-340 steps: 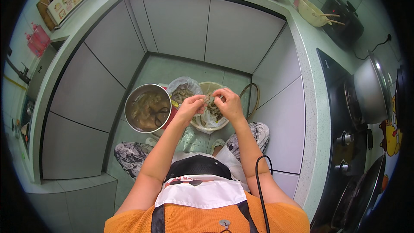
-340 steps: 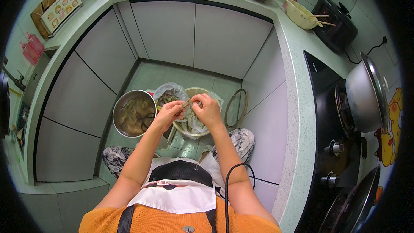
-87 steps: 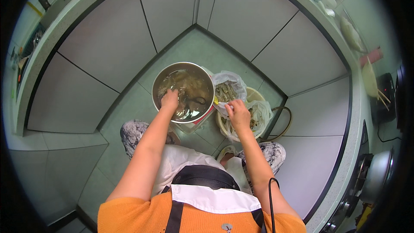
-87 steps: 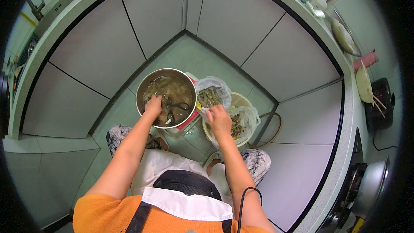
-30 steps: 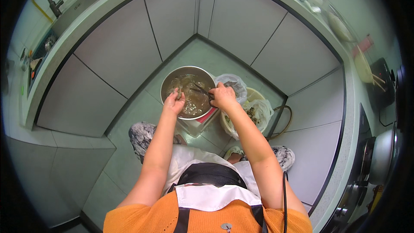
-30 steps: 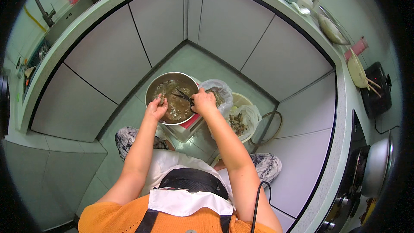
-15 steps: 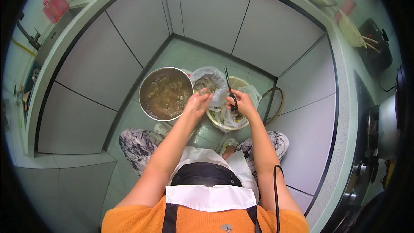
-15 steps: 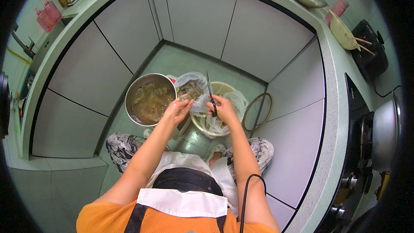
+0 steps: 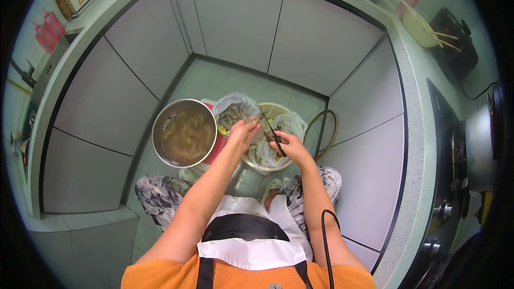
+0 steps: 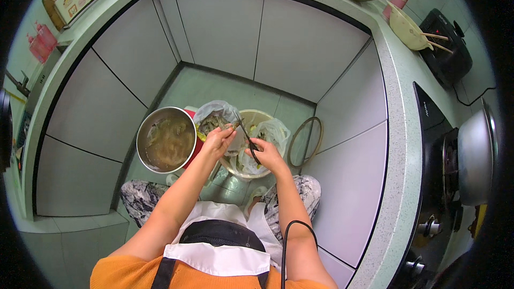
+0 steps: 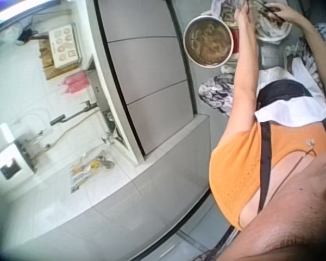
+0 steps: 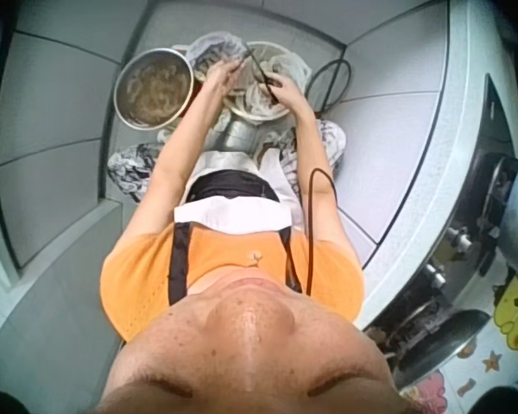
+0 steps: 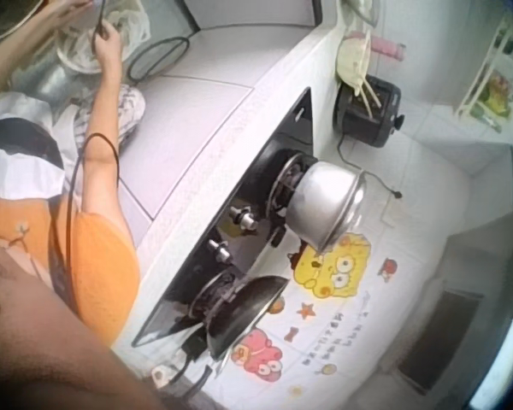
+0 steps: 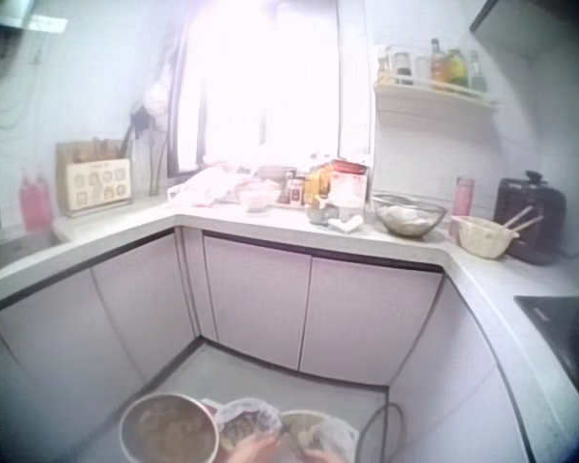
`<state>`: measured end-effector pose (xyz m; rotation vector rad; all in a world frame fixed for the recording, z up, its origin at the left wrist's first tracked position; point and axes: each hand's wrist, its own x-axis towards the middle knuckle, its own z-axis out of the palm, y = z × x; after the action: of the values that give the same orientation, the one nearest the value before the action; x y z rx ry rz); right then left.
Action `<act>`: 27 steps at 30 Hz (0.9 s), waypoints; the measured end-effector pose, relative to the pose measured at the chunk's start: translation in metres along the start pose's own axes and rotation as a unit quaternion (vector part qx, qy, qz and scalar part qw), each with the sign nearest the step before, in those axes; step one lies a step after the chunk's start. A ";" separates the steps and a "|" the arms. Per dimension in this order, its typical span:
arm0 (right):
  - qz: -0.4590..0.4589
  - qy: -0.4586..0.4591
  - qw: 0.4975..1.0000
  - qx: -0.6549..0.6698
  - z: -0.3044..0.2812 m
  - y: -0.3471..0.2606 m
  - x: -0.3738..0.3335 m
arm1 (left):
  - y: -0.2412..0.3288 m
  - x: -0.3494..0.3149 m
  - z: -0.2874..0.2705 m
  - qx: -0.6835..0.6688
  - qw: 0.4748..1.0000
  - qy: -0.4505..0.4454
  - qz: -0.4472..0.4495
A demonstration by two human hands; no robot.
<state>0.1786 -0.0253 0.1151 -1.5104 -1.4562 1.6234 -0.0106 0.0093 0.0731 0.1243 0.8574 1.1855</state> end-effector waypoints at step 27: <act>0.034 -0.051 0.989 0.137 -0.018 0.018 -0.022 | 0.002 0.020 0.014 0.083 0.995 0.013 -0.059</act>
<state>0.2063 -0.0439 0.1106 -1.3518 -1.1835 1.8781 -0.0008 0.0320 0.0729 0.1914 0.9718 1.0077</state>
